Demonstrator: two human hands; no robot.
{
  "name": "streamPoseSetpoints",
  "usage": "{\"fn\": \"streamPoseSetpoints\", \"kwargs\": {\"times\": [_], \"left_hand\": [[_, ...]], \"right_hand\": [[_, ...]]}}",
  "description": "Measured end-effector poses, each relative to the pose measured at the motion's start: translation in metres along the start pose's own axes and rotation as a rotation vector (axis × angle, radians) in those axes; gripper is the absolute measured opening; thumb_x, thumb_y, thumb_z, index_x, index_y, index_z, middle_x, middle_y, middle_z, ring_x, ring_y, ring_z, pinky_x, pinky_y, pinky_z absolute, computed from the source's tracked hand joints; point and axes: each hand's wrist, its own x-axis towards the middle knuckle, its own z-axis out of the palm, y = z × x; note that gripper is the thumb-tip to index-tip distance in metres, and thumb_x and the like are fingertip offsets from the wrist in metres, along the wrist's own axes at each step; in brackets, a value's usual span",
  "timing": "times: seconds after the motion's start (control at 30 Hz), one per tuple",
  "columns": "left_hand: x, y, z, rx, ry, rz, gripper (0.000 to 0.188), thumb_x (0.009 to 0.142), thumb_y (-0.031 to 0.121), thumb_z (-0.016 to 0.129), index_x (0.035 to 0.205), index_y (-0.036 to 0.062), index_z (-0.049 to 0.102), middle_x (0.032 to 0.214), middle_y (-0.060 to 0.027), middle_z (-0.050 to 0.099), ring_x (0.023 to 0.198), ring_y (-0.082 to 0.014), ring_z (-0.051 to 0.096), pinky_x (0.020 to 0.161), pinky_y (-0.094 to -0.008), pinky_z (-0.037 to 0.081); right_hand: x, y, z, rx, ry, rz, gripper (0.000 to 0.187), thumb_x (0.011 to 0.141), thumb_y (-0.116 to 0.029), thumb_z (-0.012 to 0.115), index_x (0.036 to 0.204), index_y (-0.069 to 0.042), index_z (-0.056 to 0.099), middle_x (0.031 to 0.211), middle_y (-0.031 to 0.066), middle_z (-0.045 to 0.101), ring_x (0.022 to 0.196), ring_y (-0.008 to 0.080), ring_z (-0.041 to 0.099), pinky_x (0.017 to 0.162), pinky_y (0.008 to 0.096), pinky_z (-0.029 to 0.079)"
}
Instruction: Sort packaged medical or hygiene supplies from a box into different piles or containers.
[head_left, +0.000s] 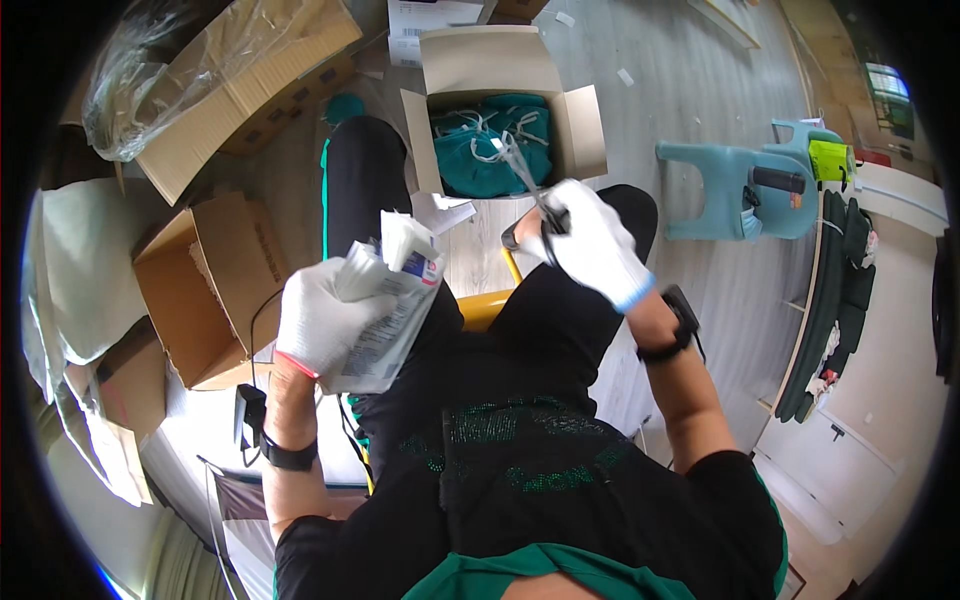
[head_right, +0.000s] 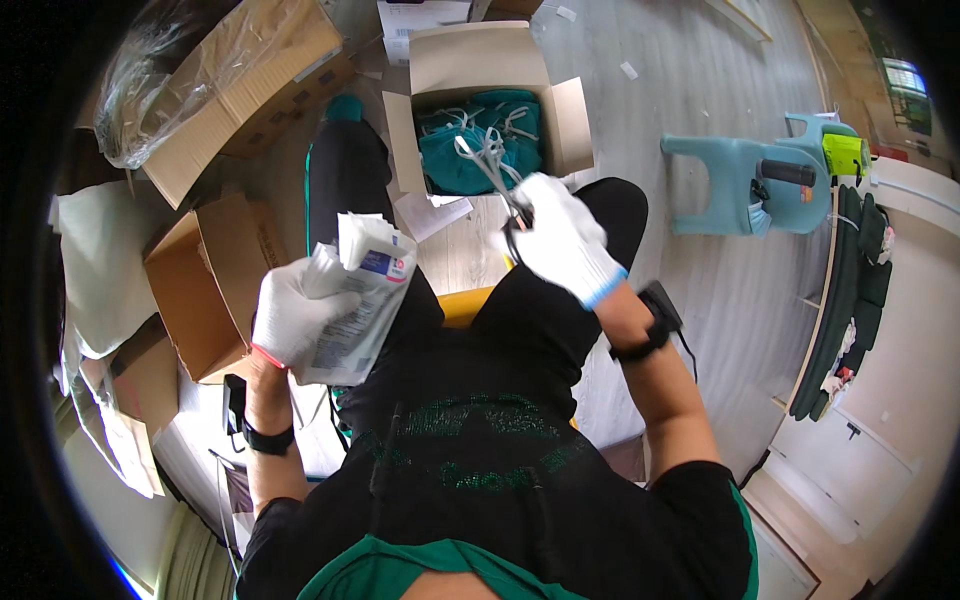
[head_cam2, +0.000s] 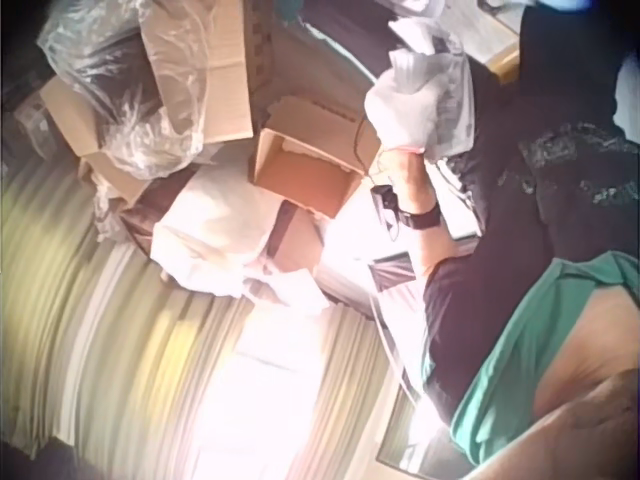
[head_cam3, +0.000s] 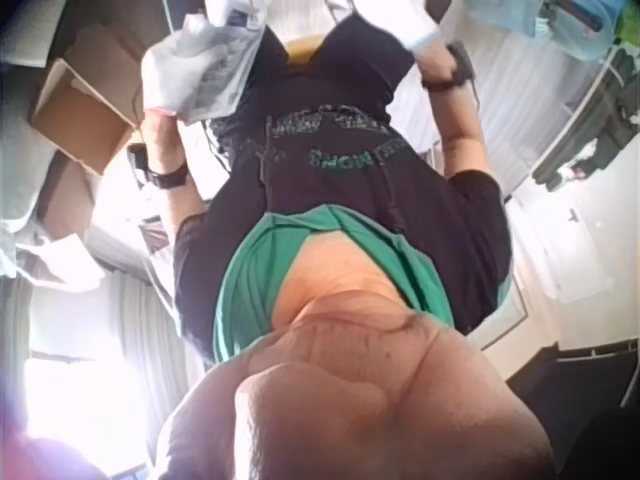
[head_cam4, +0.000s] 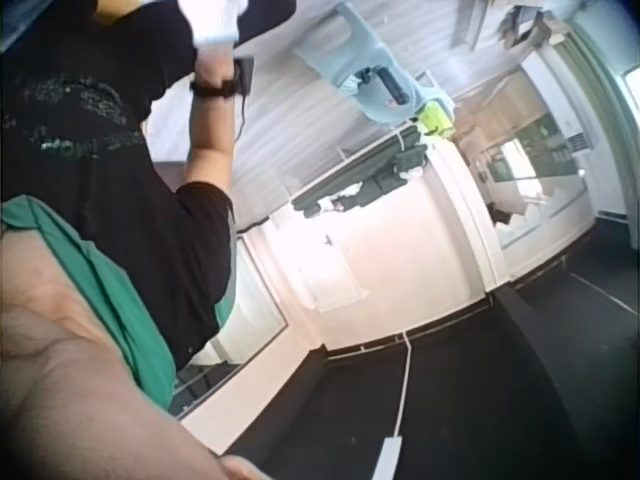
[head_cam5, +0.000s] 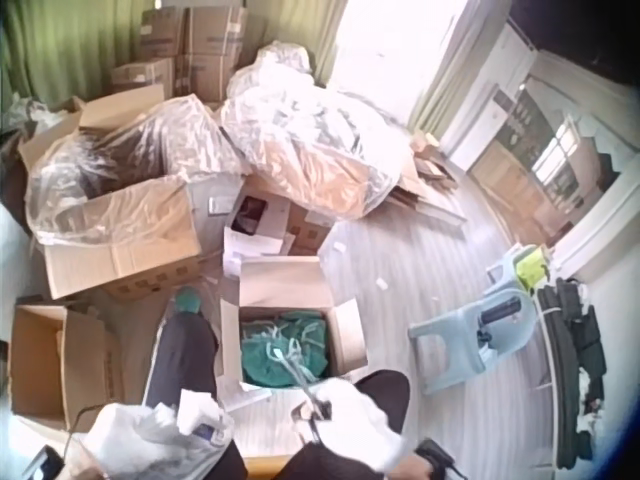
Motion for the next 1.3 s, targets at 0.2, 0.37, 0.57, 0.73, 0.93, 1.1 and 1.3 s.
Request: {"fn": "streamPoseSetpoints", "kwargs": {"times": [0.2, 0.37, 0.57, 0.73, 0.93, 1.1, 1.3], "left_hand": [[-0.004, -0.010, 0.002, 0.008, 0.042, 0.005, 0.032, 0.067, 0.028, 0.083, 0.084, 0.0032, 0.071, 0.073, -0.0140, 0.068, 0.070, -0.0257, 0.068, 0.068, -0.0361, 0.052], [-0.011, 0.009, -0.008, 0.064, -0.012, -0.149, 0.039, 0.068, 0.009, 0.080, 0.104, 0.0001, 0.070, 0.091, -0.0089, 0.073, 0.083, -0.0158, 0.068, 0.080, -0.0324, 0.052], [-0.008, 0.008, -0.009, -0.102, -0.033, -0.184, 0.036, 0.068, 0.012, 0.081, 0.100, 0.0001, 0.070, 0.090, -0.0094, 0.073, 0.082, -0.0149, 0.067, 0.078, -0.0318, 0.052], [-0.001, 0.009, -0.014, -0.112, -0.018, -0.207, 0.036, 0.070, 0.028, 0.083, 0.087, 0.0000, 0.067, 0.078, -0.0132, 0.065, 0.074, -0.0232, 0.066, 0.068, -0.0355, 0.051], [0.004, 0.006, -0.018, 0.013, 0.028, -0.033, 0.037, 0.071, 0.031, 0.081, 0.090, 0.0014, 0.071, 0.084, -0.0168, 0.070, 0.075, -0.0280, 0.070, 0.070, -0.0360, 0.054], [0.000, 0.006, -0.013, 0.121, 0.043, 0.031, 0.036, 0.071, 0.032, 0.078, 0.091, 0.0036, 0.072, 0.082, -0.0168, 0.070, 0.075, -0.0298, 0.070, 0.070, -0.0368, 0.054], [-0.016, 0.004, 0.000, 0.172, 0.161, 0.054, 0.034, 0.069, 0.033, 0.078, 0.086, 0.0051, 0.071, 0.076, -0.0183, 0.067, 0.076, -0.0364, 0.067, 0.070, -0.0396, 0.054]], "right_hand": [[0.128, 0.011, 0.080, -0.136, -0.127, 0.115, 0.053, 0.076, -0.036, 0.081, 0.112, -0.005, 0.057, 0.111, 0.0194, 0.065, 0.100, 0.0350, 0.067, 0.084, 0.0432, 0.055], [0.173, 0.016, 0.136, -0.504, -0.187, -0.099, 0.051, 0.078, -0.034, 0.078, 0.114, -0.003, 0.060, 0.109, 0.0213, 0.065, 0.097, 0.0392, 0.067, 0.078, 0.0437, 0.057], [0.190, 0.020, 0.145, -0.515, -0.453, -0.126, 0.039, 0.083, -0.015, 0.066, 0.118, 0.002, 0.062, 0.123, 0.0235, 0.062, 0.109, 0.0416, 0.064, 0.089, 0.0440, 0.054], [0.200, -0.008, 0.099, -0.677, -0.706, -0.254, 0.030, 0.083, -0.017, 0.060, 0.108, -0.005, 0.072, 0.112, 0.0214, 0.068, 0.103, 0.0349, 0.068, 0.084, 0.0427, 0.055], [0.129, -0.075, 0.032, 0.618, -0.321, -0.520, 0.025, 0.083, -0.019, 0.073, 0.103, -0.005, 0.069, 0.096, 0.0133, 0.071, 0.086, 0.0263, 0.069, 0.079, 0.0329, 0.055], [0.070, -0.109, 0.021, 0.689, -0.235, -0.756, 0.037, 0.070, -0.011, 0.084, 0.101, -0.006, 0.065, 0.093, 0.0092, 0.068, 0.084, 0.0225, 0.067, 0.076, 0.0327, 0.053], [0.030, -0.104, 0.031, 0.856, -0.383, -0.575, 0.035, 0.069, -0.015, 0.085, 0.097, -0.010, 0.065, 0.088, 0.0087, 0.066, 0.079, 0.0252, 0.064, 0.071, 0.0326, 0.051]]}}
